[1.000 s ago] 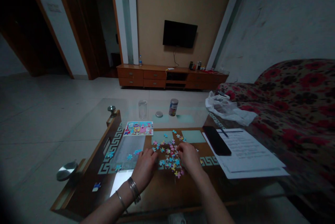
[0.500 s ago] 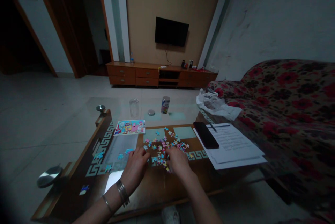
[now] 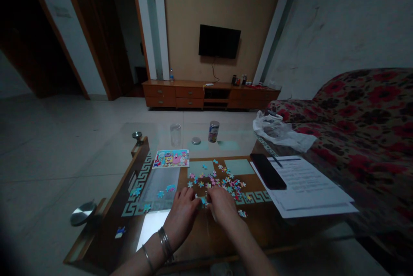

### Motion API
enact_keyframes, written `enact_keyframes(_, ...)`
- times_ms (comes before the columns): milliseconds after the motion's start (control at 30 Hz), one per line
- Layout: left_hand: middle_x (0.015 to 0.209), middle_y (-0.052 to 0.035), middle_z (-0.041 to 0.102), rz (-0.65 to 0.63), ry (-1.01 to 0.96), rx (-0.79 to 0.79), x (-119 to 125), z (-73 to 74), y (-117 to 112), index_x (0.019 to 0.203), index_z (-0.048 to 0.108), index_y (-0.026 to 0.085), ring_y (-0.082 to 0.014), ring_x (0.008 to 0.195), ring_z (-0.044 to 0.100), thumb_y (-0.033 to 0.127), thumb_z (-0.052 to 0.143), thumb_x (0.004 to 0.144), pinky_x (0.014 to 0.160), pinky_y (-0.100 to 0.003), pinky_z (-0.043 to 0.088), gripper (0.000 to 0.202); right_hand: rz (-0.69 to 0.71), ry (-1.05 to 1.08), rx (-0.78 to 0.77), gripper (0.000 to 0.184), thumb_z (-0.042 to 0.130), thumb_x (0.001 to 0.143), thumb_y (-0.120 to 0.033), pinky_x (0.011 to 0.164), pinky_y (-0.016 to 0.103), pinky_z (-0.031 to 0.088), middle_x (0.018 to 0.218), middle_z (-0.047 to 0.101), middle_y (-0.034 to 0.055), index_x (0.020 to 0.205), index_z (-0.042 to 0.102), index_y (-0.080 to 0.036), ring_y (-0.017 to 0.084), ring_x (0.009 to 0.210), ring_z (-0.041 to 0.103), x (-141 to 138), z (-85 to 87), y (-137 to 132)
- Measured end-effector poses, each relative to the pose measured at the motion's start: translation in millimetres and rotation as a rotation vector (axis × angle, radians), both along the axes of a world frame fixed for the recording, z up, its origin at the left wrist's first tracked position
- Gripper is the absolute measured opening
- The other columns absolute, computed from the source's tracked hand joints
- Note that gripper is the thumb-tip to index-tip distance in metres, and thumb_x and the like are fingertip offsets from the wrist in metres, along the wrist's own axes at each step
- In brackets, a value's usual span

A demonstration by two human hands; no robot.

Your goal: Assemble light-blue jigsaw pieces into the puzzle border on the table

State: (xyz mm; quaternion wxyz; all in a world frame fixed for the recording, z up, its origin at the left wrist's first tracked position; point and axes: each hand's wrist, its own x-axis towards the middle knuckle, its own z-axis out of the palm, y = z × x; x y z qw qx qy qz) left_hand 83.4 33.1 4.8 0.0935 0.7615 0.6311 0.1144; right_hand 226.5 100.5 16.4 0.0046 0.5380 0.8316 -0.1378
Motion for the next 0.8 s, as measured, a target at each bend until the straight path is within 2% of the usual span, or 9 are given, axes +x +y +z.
enact_keyframes(200, 0.107, -0.0083, 0.057, -0.011, -0.007, -0.02, 3, 4.5, -7, 0.098, 0.063, 0.018, -0.0257, 0.104, 0.046, 0.006, 0.036, 0.088, 0.091, -0.042, 0.038, 0.031, -0.006, 0.009, -0.005, 0.018, 0.063, 0.068, -0.003, 0.07, 0.027, 0.036, 0.092, 0.069, 0.0078, 0.079, 0.068, -0.017, 0.022, 0.088, 0.061, 0, 0.8, 1)
enact_keyframes(400, 0.11, -0.007, 0.056, -0.041, -0.082, -0.053, 6, 14.4, -18, 0.1, 0.063, 0.02, -0.0258, 0.105, 0.046, 0.008, 0.039, 0.089, 0.091, -0.042, 0.037, 0.029, -0.036, 0.044, -0.026, 0.022, 0.061, 0.066, -0.003, 0.067, 0.025, 0.033, 0.088, 0.069, 0.0058, 0.08, 0.067, -0.018, 0.02, 0.084, 0.061, 2, -6.5, 3)
enact_keyframes(500, 0.111, -0.0063, 0.056, -0.043, -0.089, -0.069, 7, 9.6, -24, 0.097, 0.064, 0.02, -0.0265, 0.106, 0.045, 0.01, 0.043, 0.088, 0.09, -0.042, 0.037, 0.024, -0.042, 0.067, -0.034, 0.022, 0.061, 0.065, -0.003, 0.064, 0.025, 0.032, 0.084, 0.07, 0.0049, 0.08, 0.066, -0.018, 0.019, 0.08, 0.061, 4, -7.9, 4)
enact_keyframes(600, 0.11, -0.0053, 0.058, -0.049, -0.07, -0.062, 8, -12.6, -24, 0.093, 0.065, 0.022, -0.026, 0.105, 0.047, 0.011, 0.048, 0.087, 0.089, -0.041, 0.037, 0.021, -0.056, 0.069, -0.028, 0.018, 0.062, 0.067, -0.005, 0.065, 0.025, 0.032, 0.084, 0.07, 0.0044, 0.077, 0.067, -0.019, 0.019, 0.08, 0.061, 8, -5.4, 6)
enact_keyframes(733, 0.105, -0.006, 0.06, -0.089, 0.01, -0.053, 12, -61.9, -21, 0.092, 0.067, 0.024, -0.0265, 0.102, 0.049, 0.015, 0.056, 0.084, 0.087, -0.041, 0.038, 0.016, -0.088, 0.101, 0.059, 0.012, 0.06, 0.075, -0.011, 0.069, 0.025, 0.035, 0.086, 0.07, 0.0051, 0.075, 0.069, -0.019, 0.019, 0.084, 0.061, 16, -0.3, 15)
enact_keyframes(800, 0.099, -0.0049, 0.061, -0.021, 0.006, -0.015, 14, -83.6, -19, 0.086, 0.067, 0.025, -0.0252, 0.097, 0.05, 0.016, 0.057, 0.082, 0.082, -0.039, 0.039, 0.014, -0.125, 0.134, 0.143, 0.014, 0.056, 0.08, -0.013, 0.072, 0.024, 0.036, 0.088, 0.069, 0.0049, 0.078, 0.069, -0.019, 0.018, 0.085, 0.061, 20, 1.5, 26)
